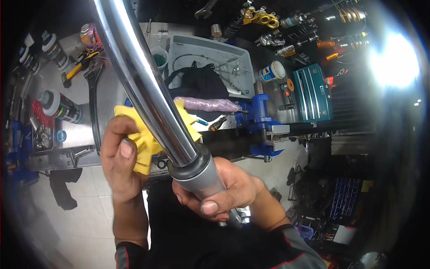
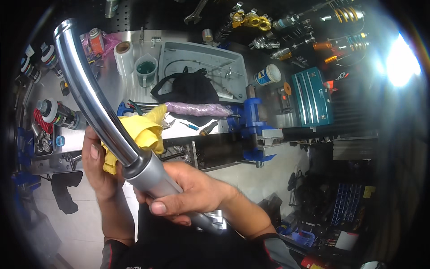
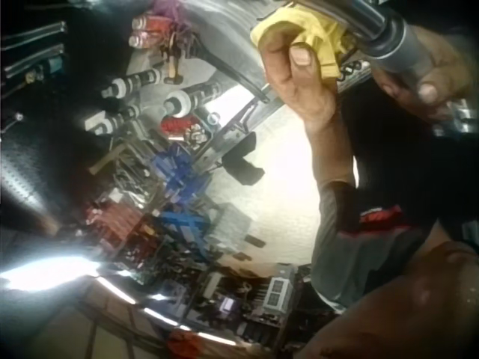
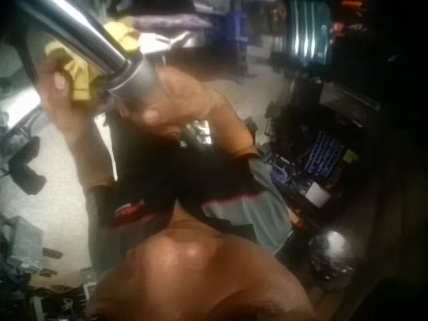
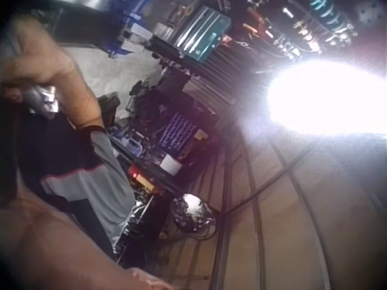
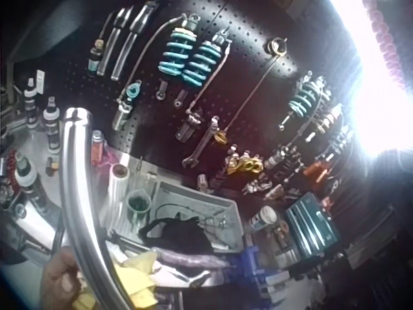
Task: The person cleans a motorcycle fork tube with a rag, inspects its components, and then refills it with fresh fork oil using a measuring cup.
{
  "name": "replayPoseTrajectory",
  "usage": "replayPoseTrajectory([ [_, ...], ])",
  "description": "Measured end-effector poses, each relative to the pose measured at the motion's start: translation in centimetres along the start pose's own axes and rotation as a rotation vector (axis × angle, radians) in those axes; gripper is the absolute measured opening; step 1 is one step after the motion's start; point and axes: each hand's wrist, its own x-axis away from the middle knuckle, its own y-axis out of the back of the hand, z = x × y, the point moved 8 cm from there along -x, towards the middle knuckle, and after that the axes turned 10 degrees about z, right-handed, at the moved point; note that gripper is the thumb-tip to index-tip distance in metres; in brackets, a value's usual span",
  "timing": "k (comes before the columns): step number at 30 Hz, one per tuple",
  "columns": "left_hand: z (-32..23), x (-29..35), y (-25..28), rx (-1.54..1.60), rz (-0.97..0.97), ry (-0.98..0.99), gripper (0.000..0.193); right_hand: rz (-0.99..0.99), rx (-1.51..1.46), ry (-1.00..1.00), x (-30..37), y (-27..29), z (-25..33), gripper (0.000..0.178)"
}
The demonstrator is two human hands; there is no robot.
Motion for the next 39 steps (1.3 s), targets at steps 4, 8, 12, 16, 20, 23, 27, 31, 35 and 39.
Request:
replayPoseTrajectory([
  [4,-1.6,0.2,-2.7,-0.041,0.114,0.062,0.048,-0.013,0.013,-0.007,0.1,0.1,0.1,0.040],
  [8,-2.6,0.2,-4.0,-0.042,0.161,0.101,0.037,0.023,-0.001,-0.052,0.5,0.5,-0.7,0.043],
  [12,-2.7,0.0,-5.0,-0.091,0.144,0.161,0.033,0.081,-0.283,-0.029,1.0,1.1,-1.6,0.046],
  [16,-2.2,-0.4,-5.5,-0.131,0.160,0.173,0.029,0.081,-0.424,-0.006,1.6,1.5,-1.9,0.048],
  [20,-1.6,-0.8,-6.4,-0.133,0.181,0.195,0.027,0.009,-0.345,0.010,2.3,2.0,-1.6,0.046],
  [23,-1.2,-1.0,-7.0,-0.132,0.196,0.211,0.027,-0.011,-0.250,0.018,3.0,2.1,-0.8,0.044],
  [27,-0.9,-1.1,-7.7,-0.132,0.199,0.210,0.029,-0.055,-0.097,0.012,3.8,2.0,-0.2,0.041],
  [31,-0.8,-1.2,-8.4,-0.121,0.175,0.217,0.031,-0.055,0.043,0.016,4.4,2.3,0.1,0.038],
  [35,-0.6,-1.2,-8.6,-0.103,0.171,0.220,0.033,-0.129,0.106,-0.007,4.7,2.2,0.7,0.037],
  [39,-0.5,-1.3,-8.7,-0.101,0.187,0.210,0.035,-0.237,0.204,-0.045,5.2,2.3,1.0,0.037],
])
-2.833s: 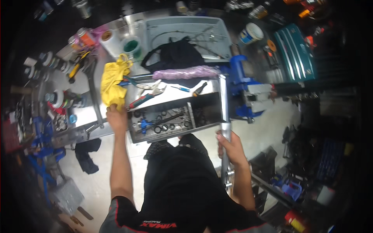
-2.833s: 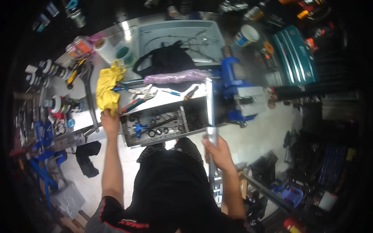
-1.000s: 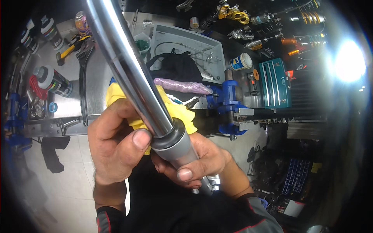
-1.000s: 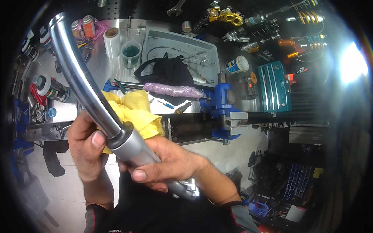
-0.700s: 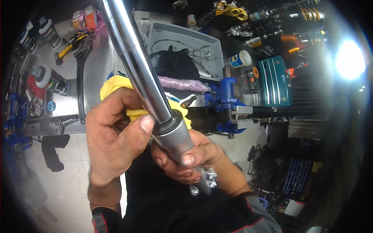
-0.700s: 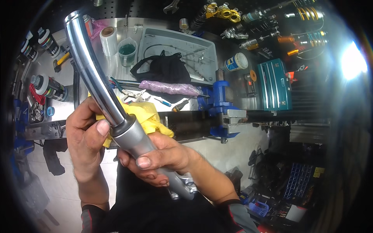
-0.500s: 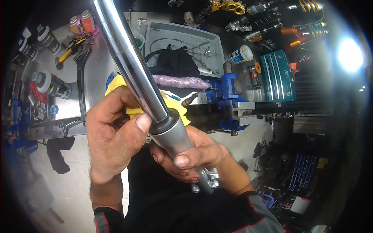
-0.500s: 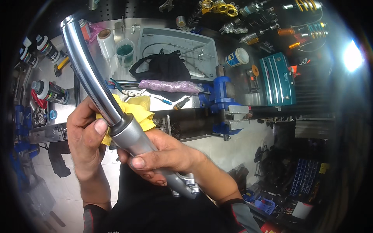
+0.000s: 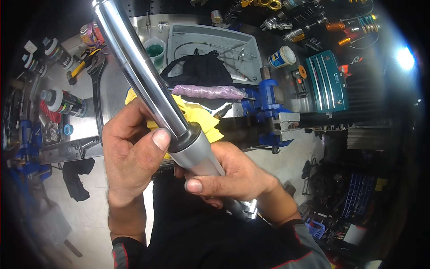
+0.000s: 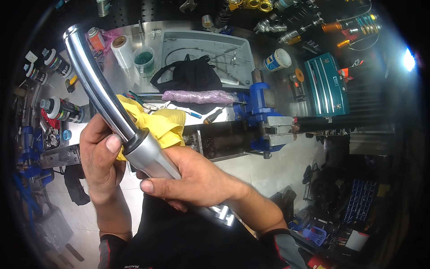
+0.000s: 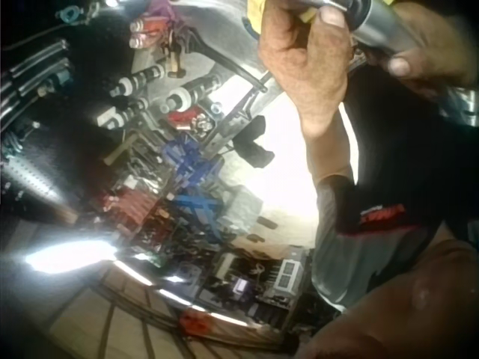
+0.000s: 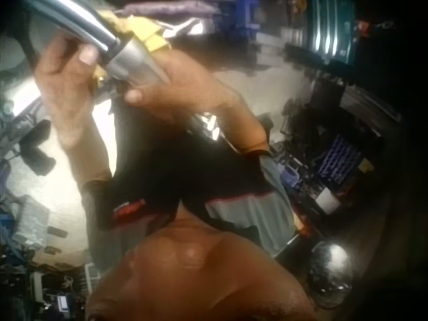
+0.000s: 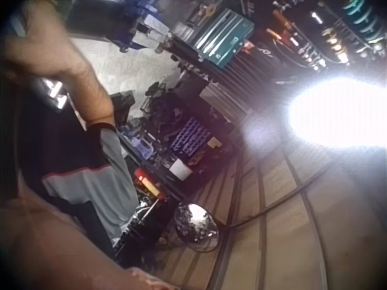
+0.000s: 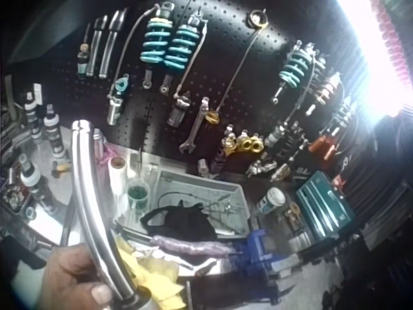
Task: The person cleans a motorcycle fork tube with a rag, inspects its components, and then refills it with fresh fork oil using a measuring cup.
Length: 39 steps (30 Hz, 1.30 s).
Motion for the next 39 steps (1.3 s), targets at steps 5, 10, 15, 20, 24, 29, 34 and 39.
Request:
replayPoseTrajectory([
  [5,0.0,-0.2,0.1,-0.013,0.022,-0.028,0.042,-0.032,0.084,-0.037,0.3,0.5,0.1,0.036],
  [10,0.1,-0.5,0.4,-0.069,0.027,-0.027,0.051,-0.142,0.180,-0.022,0.4,0.7,0.8,0.036],
  [15,0.5,-0.6,0.6,-0.066,0.038,-0.001,0.056,-0.213,0.440,0.114,0.9,0.9,1.9,0.036],
  [20,0.7,-0.7,0.9,-0.085,0.005,-0.011,0.056,-0.249,0.412,0.180,1.3,1.2,2.2,0.039],
  [24,0.9,-0.7,1.0,-0.099,0.000,-0.002,0.055,-0.268,0.439,0.160,1.5,1.5,2.2,0.041],
  [29,0.8,-0.5,1.0,-0.122,-0.021,0.007,0.054,-0.335,0.710,0.258,1.9,1.5,3.2,0.044],
  [34,0.9,-0.6,0.9,-0.128,-0.031,0.008,0.052,-0.377,0.751,0.282,2.2,1.7,3.2,0.047],
  [39,1.3,-0.4,1.1,-0.137,-0.018,0.027,0.052,-0.400,0.772,0.302,2.3,1.9,2.9,0.050],
])
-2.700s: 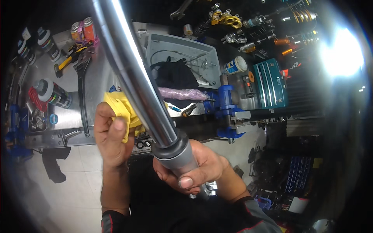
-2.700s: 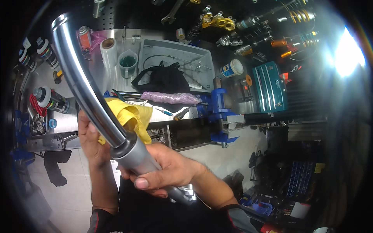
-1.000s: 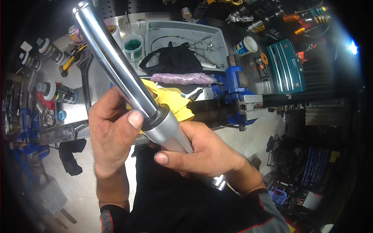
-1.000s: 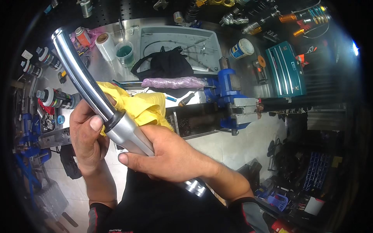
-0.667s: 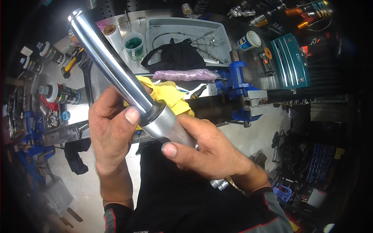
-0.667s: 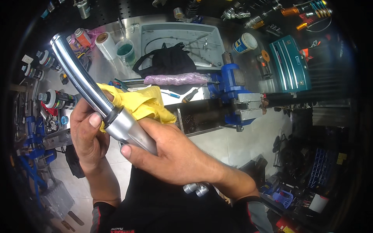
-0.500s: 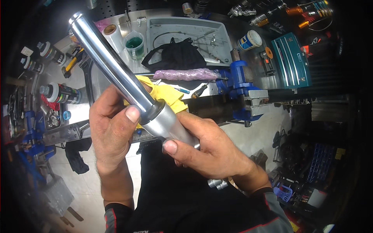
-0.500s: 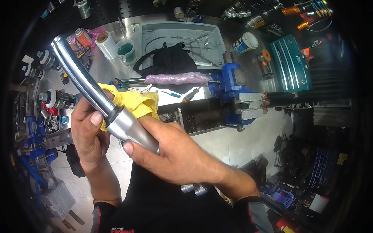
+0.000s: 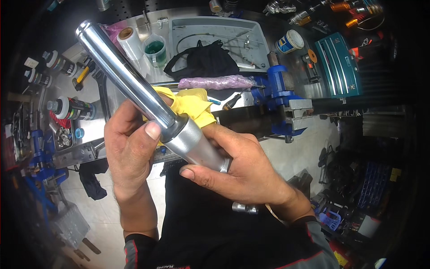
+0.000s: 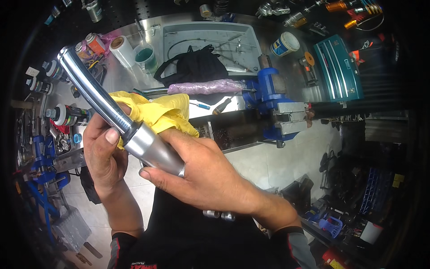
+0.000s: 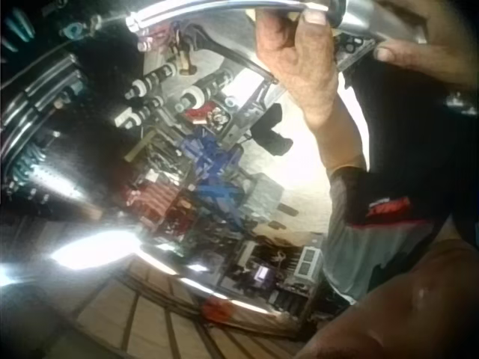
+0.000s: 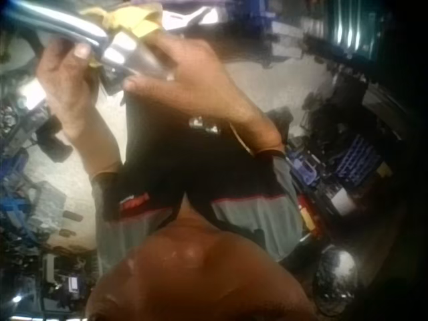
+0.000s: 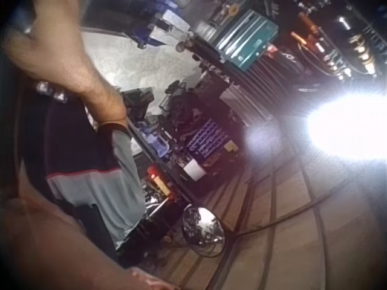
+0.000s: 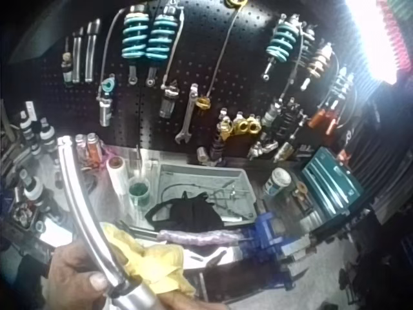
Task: The person cleans a motorcycle fork tube with a rag, inspects its components, and then refills it with fresh fork oil using a measuring cup.
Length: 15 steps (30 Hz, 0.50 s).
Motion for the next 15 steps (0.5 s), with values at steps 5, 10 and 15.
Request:
replayPoseTrajectory([
  [5,-0.2,-0.1,-0.3,-0.005,0.014,-0.013,0.053,0.011,-0.052,-0.006,0.2,0.0,-0.4,0.049],
  [10,-0.2,0.0,-0.4,-0.016,0.045,-0.006,0.055,0.057,-0.206,-0.083,0.4,-0.2,-1.2,0.048],
  [15,0.0,-0.1,-0.6,-0.028,0.058,-0.007,0.055,0.060,-0.240,-0.119,0.6,-0.3,-1.8,0.047],
])
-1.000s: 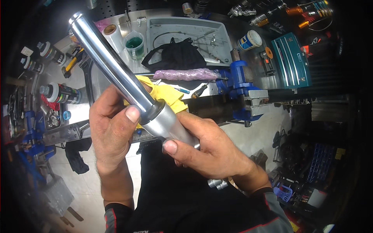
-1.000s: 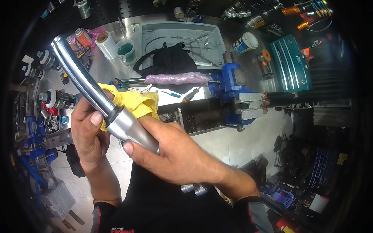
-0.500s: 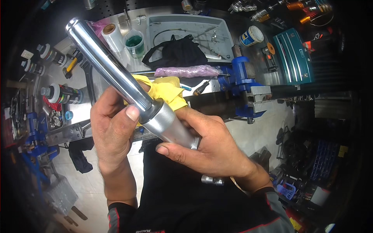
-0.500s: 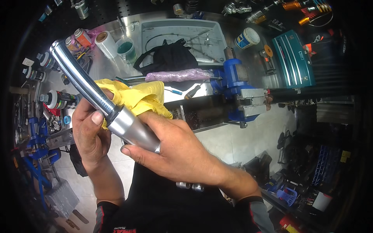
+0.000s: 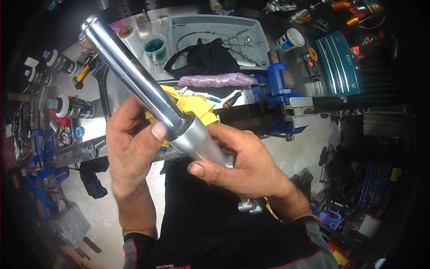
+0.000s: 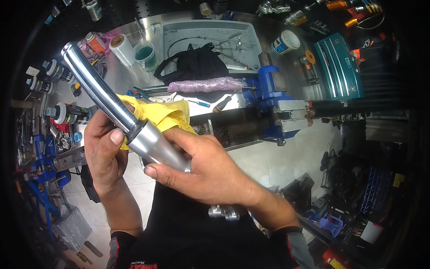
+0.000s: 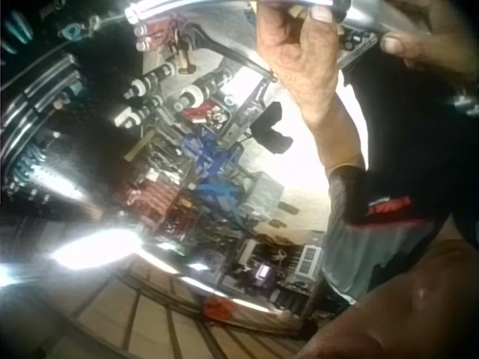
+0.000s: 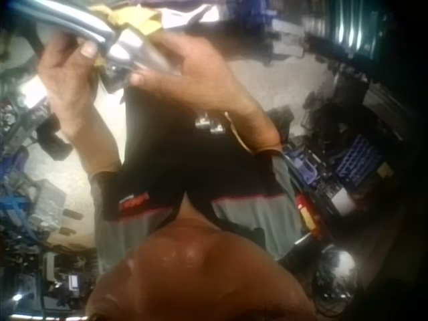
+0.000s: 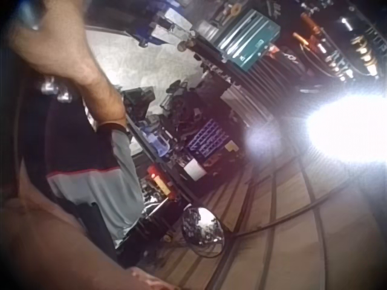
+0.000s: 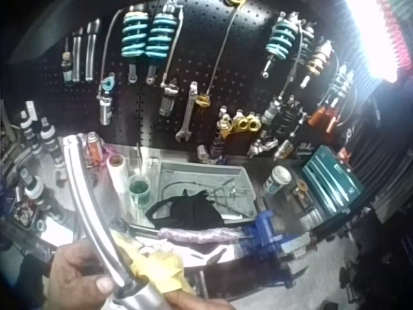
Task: The person cleans a motorcycle fork tube with a rag, inspects its components, and then refills it with fresh fork oil using a measuring cup.
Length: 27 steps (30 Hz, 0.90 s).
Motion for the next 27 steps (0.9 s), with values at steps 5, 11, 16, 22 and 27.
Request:
replayPoseTrajectory([
  [5,0.0,0.0,-0.2,-0.002,0.015,0.000,0.054,-0.001,-0.020,-0.017,0.2,0.0,0.1,0.048],
  [11,0.4,-0.2,-0.5,0.038,0.026,0.016,0.051,-0.030,0.177,0.013,0.2,0.2,0.6,0.050],
  [16,0.4,-0.3,-0.6,0.036,0.059,0.027,0.050,-0.031,0.136,0.027,0.3,0.4,-0.1,0.050],
  [22,0.4,-0.3,-0.8,0.049,0.056,0.010,0.046,0.000,-0.116,0.001,0.3,0.2,-0.8,0.045],
  [27,0.9,-0.1,-0.6,0.050,0.059,0.071,0.053,0.066,-0.273,-0.172,0.6,0.1,-1.4,0.047],
])
